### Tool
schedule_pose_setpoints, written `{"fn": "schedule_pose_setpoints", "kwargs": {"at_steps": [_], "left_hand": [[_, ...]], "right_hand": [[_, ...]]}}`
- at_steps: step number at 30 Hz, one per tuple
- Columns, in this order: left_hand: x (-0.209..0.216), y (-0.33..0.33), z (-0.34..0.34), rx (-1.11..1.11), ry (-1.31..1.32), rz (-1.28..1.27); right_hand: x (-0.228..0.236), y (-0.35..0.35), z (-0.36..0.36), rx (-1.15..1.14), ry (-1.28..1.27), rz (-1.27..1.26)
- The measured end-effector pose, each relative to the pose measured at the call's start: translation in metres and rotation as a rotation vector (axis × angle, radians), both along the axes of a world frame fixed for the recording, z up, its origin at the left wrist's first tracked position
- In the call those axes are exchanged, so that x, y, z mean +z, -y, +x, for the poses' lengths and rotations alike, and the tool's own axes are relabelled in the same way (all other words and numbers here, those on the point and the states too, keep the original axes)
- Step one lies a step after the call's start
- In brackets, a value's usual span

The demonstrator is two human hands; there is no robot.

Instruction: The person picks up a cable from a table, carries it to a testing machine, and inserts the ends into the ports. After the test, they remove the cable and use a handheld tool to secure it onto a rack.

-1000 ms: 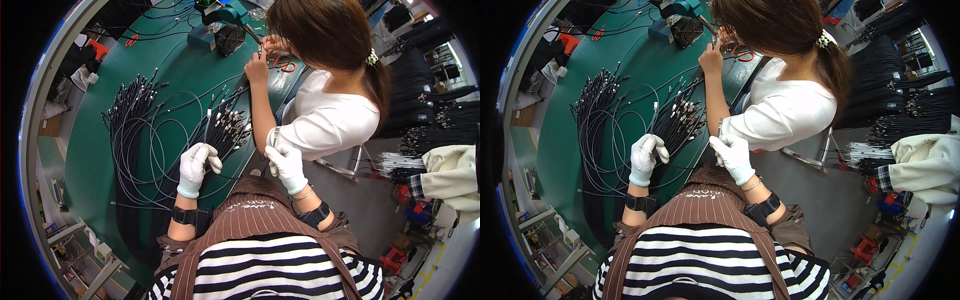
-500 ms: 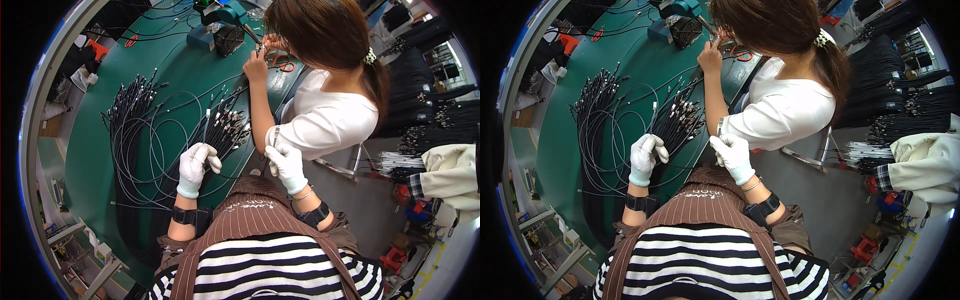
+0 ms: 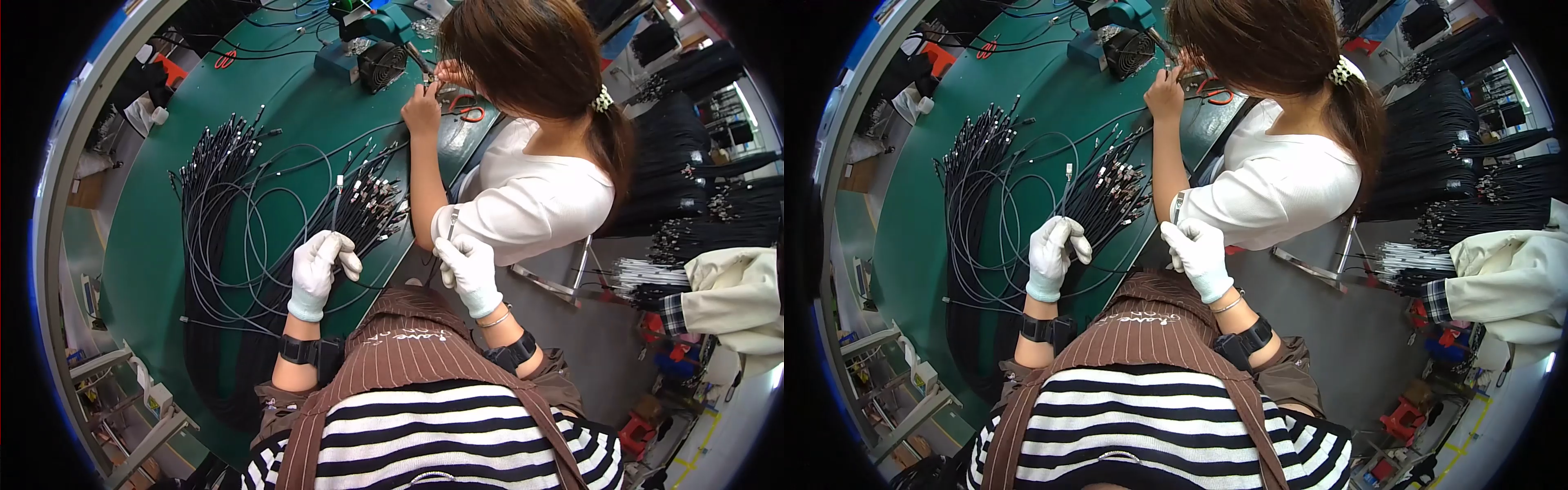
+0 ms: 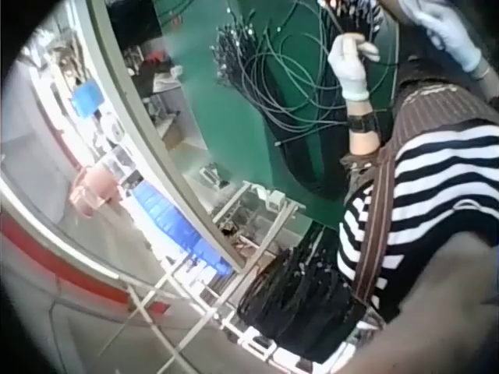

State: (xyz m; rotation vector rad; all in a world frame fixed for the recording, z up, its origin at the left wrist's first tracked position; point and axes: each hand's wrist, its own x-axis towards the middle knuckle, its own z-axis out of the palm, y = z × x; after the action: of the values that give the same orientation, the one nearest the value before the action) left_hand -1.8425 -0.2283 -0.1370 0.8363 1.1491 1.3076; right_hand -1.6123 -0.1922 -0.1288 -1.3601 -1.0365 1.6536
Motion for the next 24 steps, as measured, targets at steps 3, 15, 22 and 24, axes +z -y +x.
{"fn": "schedule_pose_setpoints", "kwargs": {"at_steps": [3, 15, 22, 24], "left_hand": [[0.002, 0.004, 0.003, 0.017, 0.009, -0.010], [0.008, 0.019, 0.016, 0.012, -0.010, -0.021], [0.009, 0.027, 0.024, -0.015, -0.030, 0.016], [0.011, 0.029, 0.027, -0.010, -0.034, 0.009]], "right_hand": [[0.000, 0.002, 0.002, 0.008, -0.005, 0.014], [0.006, 0.011, 0.015, 0.040, -0.020, 0.016], [0.007, 0.015, 0.021, 0.071, -0.031, 0.034], [0.008, 0.016, 0.023, 0.079, -0.038, 0.026]]}}
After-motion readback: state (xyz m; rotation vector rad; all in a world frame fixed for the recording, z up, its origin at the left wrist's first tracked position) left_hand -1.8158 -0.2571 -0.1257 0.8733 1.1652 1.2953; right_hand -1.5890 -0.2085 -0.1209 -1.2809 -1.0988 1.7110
